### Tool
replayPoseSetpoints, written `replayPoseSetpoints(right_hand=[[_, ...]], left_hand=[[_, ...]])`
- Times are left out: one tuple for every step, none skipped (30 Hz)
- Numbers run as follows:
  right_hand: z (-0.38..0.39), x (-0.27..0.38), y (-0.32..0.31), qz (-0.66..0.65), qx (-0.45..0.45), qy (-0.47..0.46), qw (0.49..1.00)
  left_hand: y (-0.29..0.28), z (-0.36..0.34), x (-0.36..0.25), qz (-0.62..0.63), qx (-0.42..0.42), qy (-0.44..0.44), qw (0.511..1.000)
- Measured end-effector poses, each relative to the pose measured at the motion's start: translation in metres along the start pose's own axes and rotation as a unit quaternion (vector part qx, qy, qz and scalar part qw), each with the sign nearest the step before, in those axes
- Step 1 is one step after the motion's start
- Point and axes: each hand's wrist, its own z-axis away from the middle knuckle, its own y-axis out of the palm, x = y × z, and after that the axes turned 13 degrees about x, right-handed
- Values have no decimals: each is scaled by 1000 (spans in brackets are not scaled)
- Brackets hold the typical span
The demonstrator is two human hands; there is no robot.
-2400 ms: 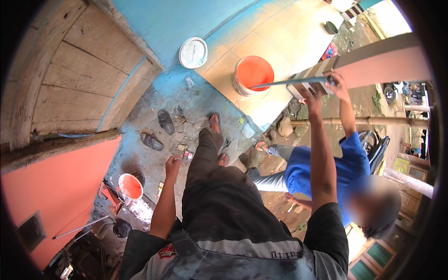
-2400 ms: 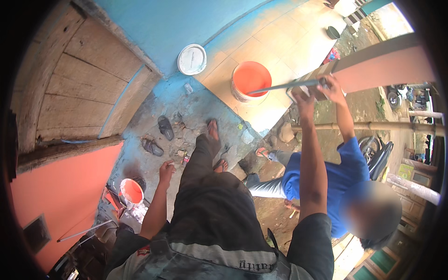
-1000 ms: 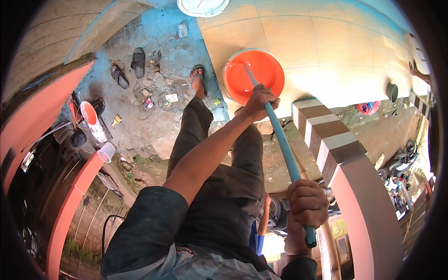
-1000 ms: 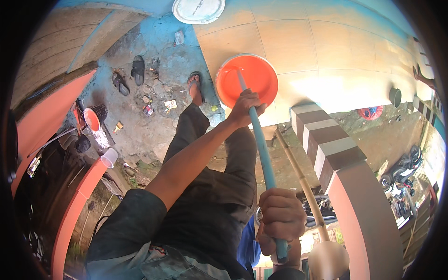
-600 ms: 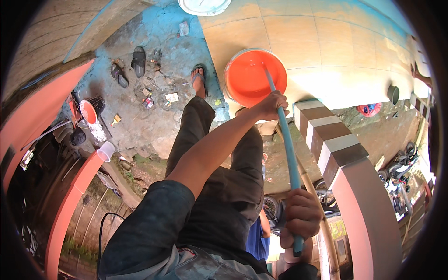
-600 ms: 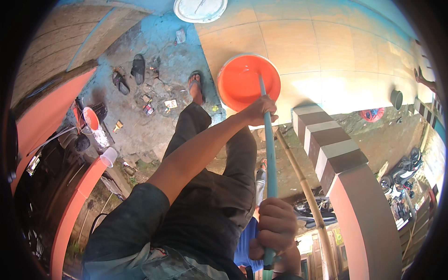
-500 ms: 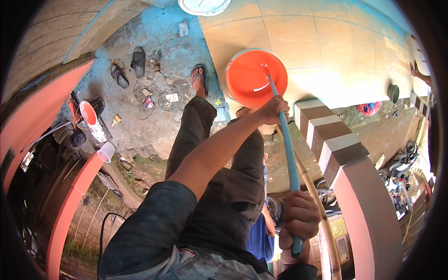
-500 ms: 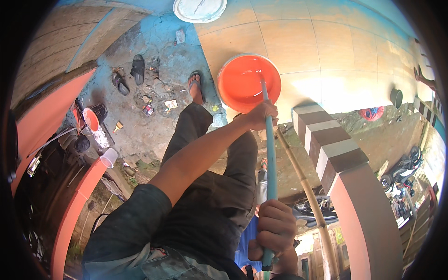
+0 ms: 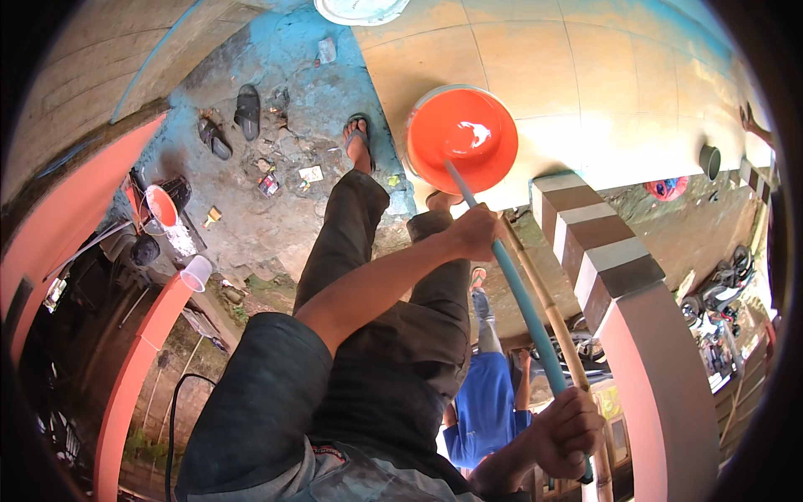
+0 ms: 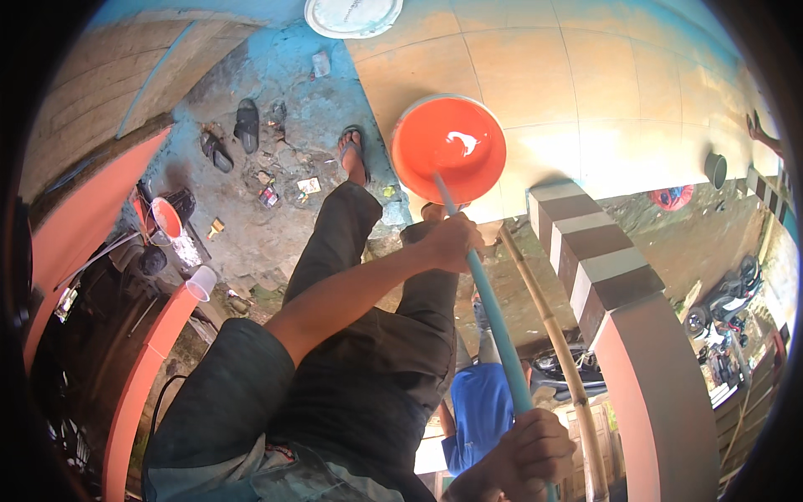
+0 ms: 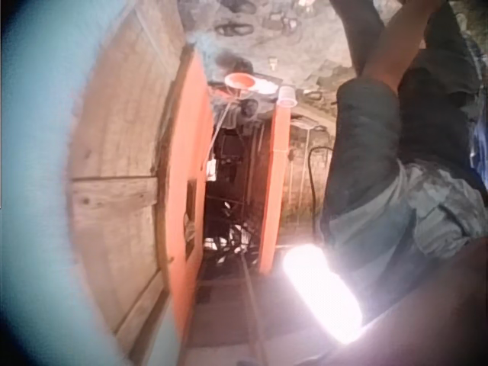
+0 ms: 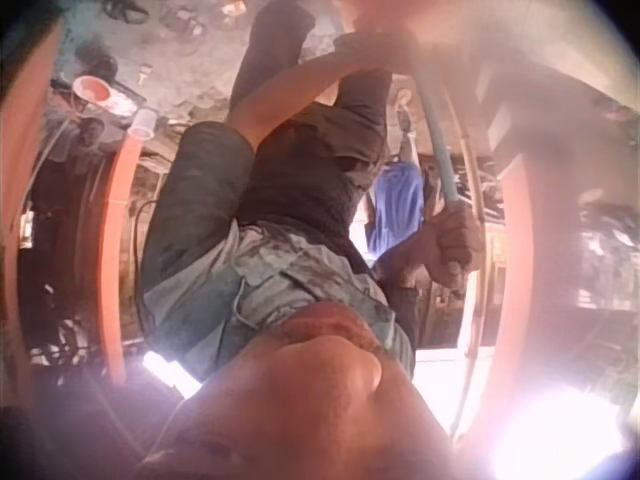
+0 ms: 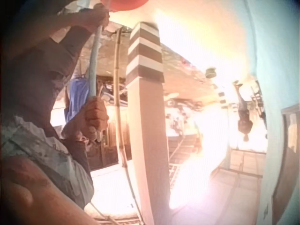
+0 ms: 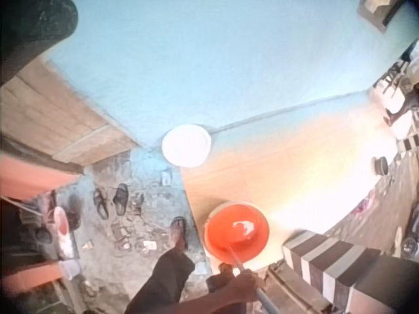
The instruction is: The person stirs red paint in a bucket using a long stick. They then pour the mixed paint from the first bucket into a second bucket.
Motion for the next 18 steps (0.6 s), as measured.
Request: replayPoseSetpoints(right_hand=[[-1,0,-6,-25,-1,-3,1000],[-3,-4,-3,-23,-38,-22,999],[-1,-9,-3,-11,-45,-21,999],[1,-15,-1,0,-50,-18,999],[3,-21,-1,11,-56,-15,998],[3,-28,-4,12,-43,-10,999],[-2,-34,-5,9,-22,-13,1000],[-9,-39,-5,6,-1,-16,1000],[-14,-41,-5,4,19,-19,1000],[-15,-41,-6,25,13,-25,999],[-15,-40,-7,46,6,-30,998],[-17,-39,-8,67,1,-34,997],[-20,-36,-9,75,28,-32,996],[-23,-32,-9,84,55,-30,994],[-23,-30,-10,92,82,-28,992],[-18,-29,-6,100,49,-13,994],[-10,-29,4,109,15,2,994],[-5,-29,9,118,-21,16,993]], left_hand=[[-8,2,-1,10,-6,3,1000],[-18,4,0,20,-12,7,1000],[-27,1,5,27,-20,11,999],[-32,-3,17,8,-9,17,1000],[-35,-9,27,20,-24,33,999],[-41,-17,31,33,-38,51,997],[-46,-22,37,45,-53,66,995],[-47,-30,42,49,-78,84,992],[-50,-37,41,60,-80,94,991],[-52,-45,39,71,-82,104,989],[-54,-52,37,82,-84,115,986],[-53,-61,36,55,-94,114,988],[-51,-70,35,65,-85,115,988],[-48,-78,33,75,-76,116,987],[-44,-84,33,85,-67,118,987],[-39,-89,37,106,-49,112,987],[-36,-88,42,88,-74,111,987],[-30,-88,49,70,-98,111,986]])
